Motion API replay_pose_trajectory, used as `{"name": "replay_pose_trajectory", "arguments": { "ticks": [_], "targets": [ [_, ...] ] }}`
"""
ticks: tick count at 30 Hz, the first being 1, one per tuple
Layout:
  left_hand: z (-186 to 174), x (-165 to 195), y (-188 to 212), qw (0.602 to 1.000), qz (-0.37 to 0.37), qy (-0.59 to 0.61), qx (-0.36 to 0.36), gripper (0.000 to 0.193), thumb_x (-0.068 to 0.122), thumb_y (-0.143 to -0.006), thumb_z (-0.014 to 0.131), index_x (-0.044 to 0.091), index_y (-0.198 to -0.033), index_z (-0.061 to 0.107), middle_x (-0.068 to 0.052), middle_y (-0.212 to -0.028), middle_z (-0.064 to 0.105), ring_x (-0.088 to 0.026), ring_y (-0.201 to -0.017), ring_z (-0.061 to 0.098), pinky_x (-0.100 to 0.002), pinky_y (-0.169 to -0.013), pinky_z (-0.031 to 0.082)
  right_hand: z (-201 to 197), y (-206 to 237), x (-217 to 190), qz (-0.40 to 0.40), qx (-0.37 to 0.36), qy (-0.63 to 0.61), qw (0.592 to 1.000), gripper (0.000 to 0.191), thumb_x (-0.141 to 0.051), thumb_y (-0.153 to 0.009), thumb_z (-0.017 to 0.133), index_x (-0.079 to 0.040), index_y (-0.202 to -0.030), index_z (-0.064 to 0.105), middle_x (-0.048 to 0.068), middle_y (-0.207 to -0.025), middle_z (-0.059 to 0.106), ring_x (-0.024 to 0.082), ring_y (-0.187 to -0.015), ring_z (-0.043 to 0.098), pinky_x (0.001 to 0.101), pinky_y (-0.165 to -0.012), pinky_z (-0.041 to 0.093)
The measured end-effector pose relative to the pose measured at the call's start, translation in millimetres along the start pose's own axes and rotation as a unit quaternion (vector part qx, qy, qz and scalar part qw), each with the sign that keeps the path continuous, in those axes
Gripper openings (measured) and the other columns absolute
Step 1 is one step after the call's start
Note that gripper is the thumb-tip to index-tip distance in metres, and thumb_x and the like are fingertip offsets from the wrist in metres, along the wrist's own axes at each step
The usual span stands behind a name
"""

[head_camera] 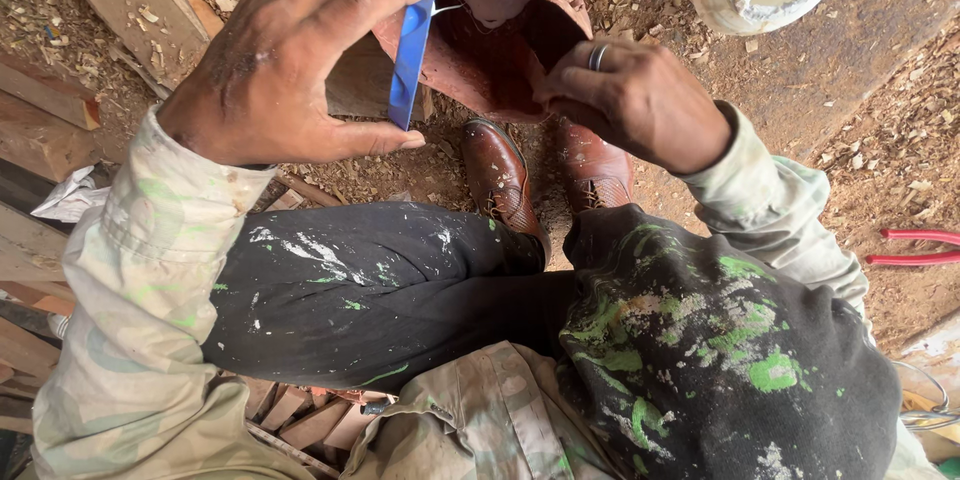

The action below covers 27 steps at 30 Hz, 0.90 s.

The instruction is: The person sits on the ground scraping the inside of a rusty metal container with a small tool, working around its inner walls. They then pour a white powder from a plastic jug into the container and set the jug aside.

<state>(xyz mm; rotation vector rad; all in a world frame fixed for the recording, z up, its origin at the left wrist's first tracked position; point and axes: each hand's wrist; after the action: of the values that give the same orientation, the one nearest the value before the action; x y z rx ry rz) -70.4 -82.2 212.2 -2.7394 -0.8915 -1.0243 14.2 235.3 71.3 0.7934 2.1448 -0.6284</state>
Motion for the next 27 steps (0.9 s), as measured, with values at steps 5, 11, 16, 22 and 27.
{"name": "replay_pose_trajectory", "arguments": {
  "ticks": [5,11,16,22,27],
  "targets": [
    [-1.3,0.3,-0.2,1.000,-0.002,-0.002,0.002,0.098,0.039,-0.071,0.097,0.005,-0.149,0.049,-0.019,-0.136,0.054,-0.039,-0.129,0.050,-0.053,-0.113,0.040,-0.3,5.1,-3.5,0.002,0.069,-0.037,0.997,0.016,-0.008,-0.098,0.079,-0.003,-0.112,0.073,0.008,-0.106,0.072,0.024,-0.092,0.072,0.0351,-0.078,0.062],
    [-2.9,2.9,0.4,1.000,-0.010,-0.014,0.003,0.097,0.046,-0.075,0.095,0.005,-0.151,0.050,-0.017,-0.136,0.054,-0.038,-0.130,0.050,-0.053,-0.115,0.040,0.0,19.4,-7.6,0.045,0.138,-0.020,0.989,0.021,-0.011,-0.094,0.085,-0.008,-0.110,0.072,0.005,-0.101,0.066,0.024,-0.097,0.067,0.0382,-0.083,0.056],
    [6.8,-9.9,5.7,0.999,0.023,-0.017,0.023,0.095,0.057,-0.084,0.093,0.004,-0.149,0.048,-0.016,-0.131,0.052,-0.036,-0.132,0.050,-0.053,-0.117,0.040,9.3,31.9,-11.2,0.093,0.127,-0.005,0.988,0.023,-0.013,-0.090,0.088,-0.012,-0.110,0.077,0.004,-0.094,0.060,0.024,-0.090,0.058,0.0392,-0.079,0.049],
    [47.3,-15.6,2.3,0.997,0.022,-0.077,0.005,0.100,0.059,-0.075,0.098,0.005,-0.146,0.053,-0.015,-0.130,0.059,-0.031,-0.113,0.054,-0.052,-0.103,0.043,14.7,39.8,-3.1,0.095,0.138,-0.001,0.986,0.019,-0.014,-0.091,0.087,-0.012,-0.107,0.076,0.004,-0.095,0.060,0.024,-0.091,0.057,0.0389,-0.078,0.049],
    [87.4,-18.6,-14.3,0.988,0.026,-0.121,-0.092,0.102,0.054,-0.059,0.094,0.010,-0.143,0.057,-0.011,-0.131,0.061,-0.030,-0.118,0.057,-0.050,-0.111,0.044,11.8,40.5,-0.6,0.097,0.153,-0.015,0.983,0.016,-0.013,-0.094,0.086,-0.011,-0.108,0.076,0.004,-0.097,0.061,0.024,-0.095,0.059,0.0394,-0.082,0.050]
  ]
}}
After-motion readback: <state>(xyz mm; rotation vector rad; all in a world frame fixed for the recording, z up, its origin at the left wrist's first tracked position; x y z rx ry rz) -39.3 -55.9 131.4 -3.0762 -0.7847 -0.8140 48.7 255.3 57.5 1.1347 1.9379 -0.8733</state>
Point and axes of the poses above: each hand's wrist, its own y-axis away from the middle knuckle, its own z-axis out of the palm, x = y × z
